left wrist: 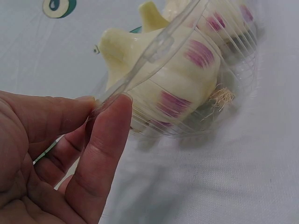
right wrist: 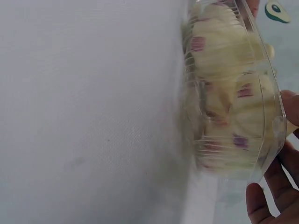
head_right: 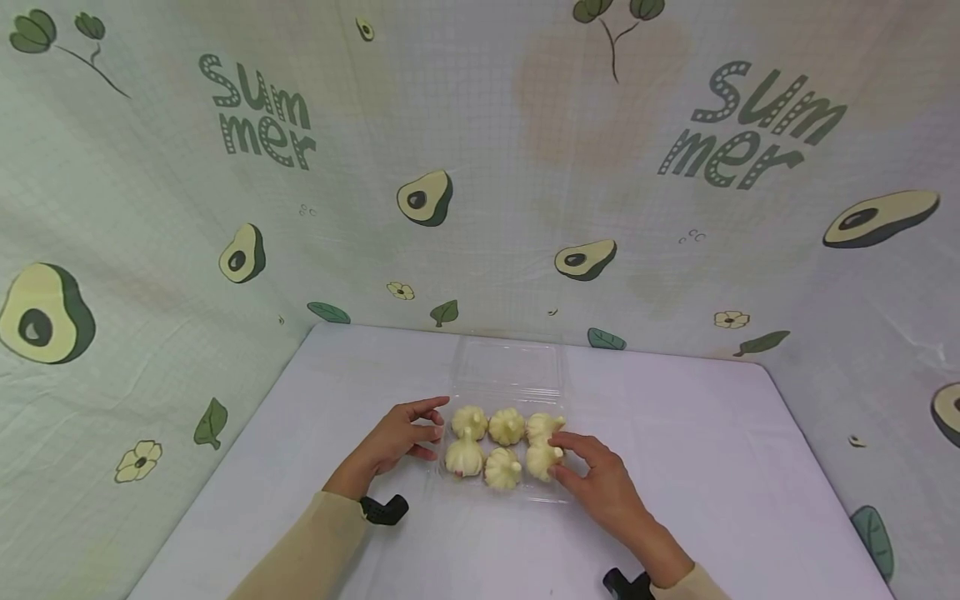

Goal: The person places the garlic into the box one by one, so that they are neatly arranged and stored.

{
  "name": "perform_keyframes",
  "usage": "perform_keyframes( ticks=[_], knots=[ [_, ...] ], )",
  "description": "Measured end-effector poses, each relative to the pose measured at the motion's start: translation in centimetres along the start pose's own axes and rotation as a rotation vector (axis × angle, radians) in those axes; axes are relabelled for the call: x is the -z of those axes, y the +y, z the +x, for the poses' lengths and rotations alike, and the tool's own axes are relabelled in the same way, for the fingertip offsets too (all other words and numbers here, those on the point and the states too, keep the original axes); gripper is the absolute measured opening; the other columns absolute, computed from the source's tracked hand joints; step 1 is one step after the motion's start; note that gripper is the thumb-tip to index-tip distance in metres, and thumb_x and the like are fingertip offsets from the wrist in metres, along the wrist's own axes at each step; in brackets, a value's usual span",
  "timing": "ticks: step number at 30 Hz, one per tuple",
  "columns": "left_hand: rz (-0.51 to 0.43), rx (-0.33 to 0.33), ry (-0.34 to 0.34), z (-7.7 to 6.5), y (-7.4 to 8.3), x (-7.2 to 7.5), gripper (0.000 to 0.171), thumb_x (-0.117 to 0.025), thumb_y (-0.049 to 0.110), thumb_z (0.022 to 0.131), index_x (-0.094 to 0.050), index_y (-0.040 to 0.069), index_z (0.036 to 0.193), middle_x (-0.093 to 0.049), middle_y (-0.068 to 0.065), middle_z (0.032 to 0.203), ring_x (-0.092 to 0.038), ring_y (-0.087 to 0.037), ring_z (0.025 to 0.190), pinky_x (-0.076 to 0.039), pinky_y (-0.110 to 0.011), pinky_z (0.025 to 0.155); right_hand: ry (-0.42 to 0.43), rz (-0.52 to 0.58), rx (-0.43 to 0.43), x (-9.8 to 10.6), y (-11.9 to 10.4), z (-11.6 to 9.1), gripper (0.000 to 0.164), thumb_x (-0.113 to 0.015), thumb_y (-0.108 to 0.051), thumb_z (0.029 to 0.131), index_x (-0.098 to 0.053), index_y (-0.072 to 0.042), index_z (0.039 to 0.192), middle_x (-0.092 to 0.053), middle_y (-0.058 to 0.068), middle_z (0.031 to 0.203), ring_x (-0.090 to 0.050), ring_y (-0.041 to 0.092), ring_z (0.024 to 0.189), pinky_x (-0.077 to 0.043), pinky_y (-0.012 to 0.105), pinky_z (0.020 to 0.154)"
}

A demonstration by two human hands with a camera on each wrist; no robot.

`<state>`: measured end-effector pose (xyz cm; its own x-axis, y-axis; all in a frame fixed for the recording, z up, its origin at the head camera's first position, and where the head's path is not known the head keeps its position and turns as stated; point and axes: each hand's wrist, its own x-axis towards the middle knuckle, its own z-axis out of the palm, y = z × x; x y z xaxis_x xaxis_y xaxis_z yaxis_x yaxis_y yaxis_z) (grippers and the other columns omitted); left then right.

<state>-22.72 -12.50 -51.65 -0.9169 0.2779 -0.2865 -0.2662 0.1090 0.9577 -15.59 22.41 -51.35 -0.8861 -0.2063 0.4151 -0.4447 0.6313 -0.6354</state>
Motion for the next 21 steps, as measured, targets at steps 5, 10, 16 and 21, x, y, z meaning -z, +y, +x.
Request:
perform_keyframes(
  ticks=[5,10,16,21],
  knots=[
    [-0.005,-0.001,-0.004,0.0,0.0,0.0,0.063,-0.07,-0.005,0.097,-0.054,0.011,0.156,-0.058,-0.012,0.118,-0.063,-0.017,0.085,-0.067,-0.034,0.067,0.003,-0.024,-0.018,-0.5,0.3,-0.1,0.041,-0.092,-0.011,0.078,-0.079,-0.022,0.116,-0.076,-0.005,0.114,-0.07,0.01,0.107,-0.061,0.028,0.089],
    [-0.006,-0.001,-0.006,0.0,0.0,0.0,0.063,-0.07,-0.005,0.097,-0.053,0.011,0.156,-0.058,-0.012,0.118,-0.063,-0.017,0.085,-0.067,-0.034,0.067,-0.007,-0.018,0.019,-1.1,0.8,-0.2,0.037,-0.092,-0.009,0.077,-0.079,-0.021,0.11,-0.074,-0.004,0.115,-0.065,0.008,0.11,-0.049,0.007,0.093],
    [-0.003,-0.001,-0.005,0.0,0.0,-0.1,0.063,-0.07,-0.005,0.097,-0.054,0.011,0.156,-0.058,-0.013,0.118,-0.064,-0.017,0.085,-0.067,-0.034,0.067,-0.013,-0.018,0.068,-1.4,1.1,-0.2,0.037,-0.093,-0.006,0.075,-0.079,-0.018,0.107,-0.073,-0.002,0.118,-0.059,0.01,0.115,-0.038,-0.002,0.097],
    [0.005,0.001,0.003,0.0,0.1,-0.1,0.063,-0.07,-0.005,0.097,-0.054,0.011,0.155,-0.058,-0.013,0.119,-0.065,-0.018,0.085,-0.067,-0.034,0.067,0.021,-0.021,0.116,-1.2,1.1,-0.1,0.037,-0.094,-0.003,0.073,-0.079,-0.013,0.105,-0.074,-0.001,0.115,-0.061,0.012,0.113,-0.04,-0.002,0.096]
  ],
)
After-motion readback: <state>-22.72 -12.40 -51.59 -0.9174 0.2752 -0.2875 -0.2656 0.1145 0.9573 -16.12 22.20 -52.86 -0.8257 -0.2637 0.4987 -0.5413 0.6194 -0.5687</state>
